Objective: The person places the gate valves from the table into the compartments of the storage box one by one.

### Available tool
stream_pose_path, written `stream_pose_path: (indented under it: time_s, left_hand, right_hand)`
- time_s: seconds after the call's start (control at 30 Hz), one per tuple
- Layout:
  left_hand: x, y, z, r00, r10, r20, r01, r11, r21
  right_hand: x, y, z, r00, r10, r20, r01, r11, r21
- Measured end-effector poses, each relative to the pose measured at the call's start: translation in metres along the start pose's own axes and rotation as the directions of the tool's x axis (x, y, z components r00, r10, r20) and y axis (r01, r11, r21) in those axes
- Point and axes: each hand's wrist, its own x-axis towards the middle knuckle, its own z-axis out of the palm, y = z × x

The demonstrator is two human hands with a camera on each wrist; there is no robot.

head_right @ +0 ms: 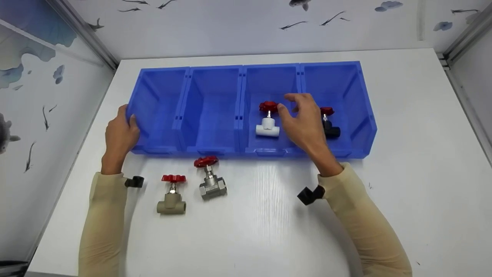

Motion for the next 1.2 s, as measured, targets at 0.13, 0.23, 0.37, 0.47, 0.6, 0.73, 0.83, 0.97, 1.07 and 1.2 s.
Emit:
stream_pose_path:
  time_s: [0.13, 0.23, 0.37, 0.47, 0.6, 0.73, 0.83, 0.97, 1.07, 1.2]
  left_hand:
    - [0.001, 0.000, 0.000, 1.000, -0.007, 0.009, 0.007, 1.000, -0.004]
    - [0.001, 0.000, 0.000, 1.000, -0.003, 0.006, 0.003, 1.000, -0.002]
    - [0.000, 0.000, 0.000, 1.000, 0.005, -0.006, -0.004, 1.000, 0.004]
    - [0.000, 0.000, 0.000, 1.000, 0.006, -0.008, -0.006, 1.000, 0.006]
    - [0.000, 0.000, 0.000, 1.000, 0.006, -0.003, -0.006, 1.000, 0.005]
    - [0.000, 0.000, 0.000, 1.000, -0.001, 0.003, 0.001, 1.000, 0.003]
    - [0.000, 0.000, 0.000, 1.000, -0.009, 0.005, 0.009, 1.000, 0.004]
    - [0.001, 0.000, 0.001, 1.000, -0.009, 0.004, 0.009, 1.000, 0.005]
    - [0.001, -0.001, 0.001, 1.000, -0.002, 0.001, 0.002, 1.000, 0.003]
    - [0.000, 0.000, -0.001, 1.000, 0.007, -0.004, -0.007, 1.000, -0.002]
  right_hand:
    - [0.000, 0.003, -0.002, 1.000, 0.003, -0.019, -0.003, 1.000, -0.011]
    - [0.001, 0.006, -0.004, 1.000, 0.014, -0.012, -0.014, 1.000, -0.022]
    - [0.001, 0.012, -0.007, 1.000, 0.027, 0.013, -0.026, 0.999, -0.044]
    - [0.002, 0.016, -0.008, 0.999, 0.032, 0.013, -0.032, 0.998, -0.047]
    - [0.005, 0.023, -0.007, 0.998, 0.053, 0.029, -0.052, 0.998, -0.045]
    - [0.009, 0.029, -0.005, 0.994, 0.084, 0.067, -0.081, 0.995, -0.058]
    - [0.012, 0.033, -0.004, 0.992, 0.097, 0.082, -0.092, 0.994, -0.067]
    - [0.015, 0.038, -0.003, 0.985, 0.123, 0.118, -0.114, 0.990, -0.083]
    - [0.018, 0.040, -0.003, 0.977, 0.153, 0.150, -0.140, 0.985, -0.097]
    - [0.020, 0.043, -0.001, 0.968, 0.181, 0.175, -0.161, 0.979, -0.122]
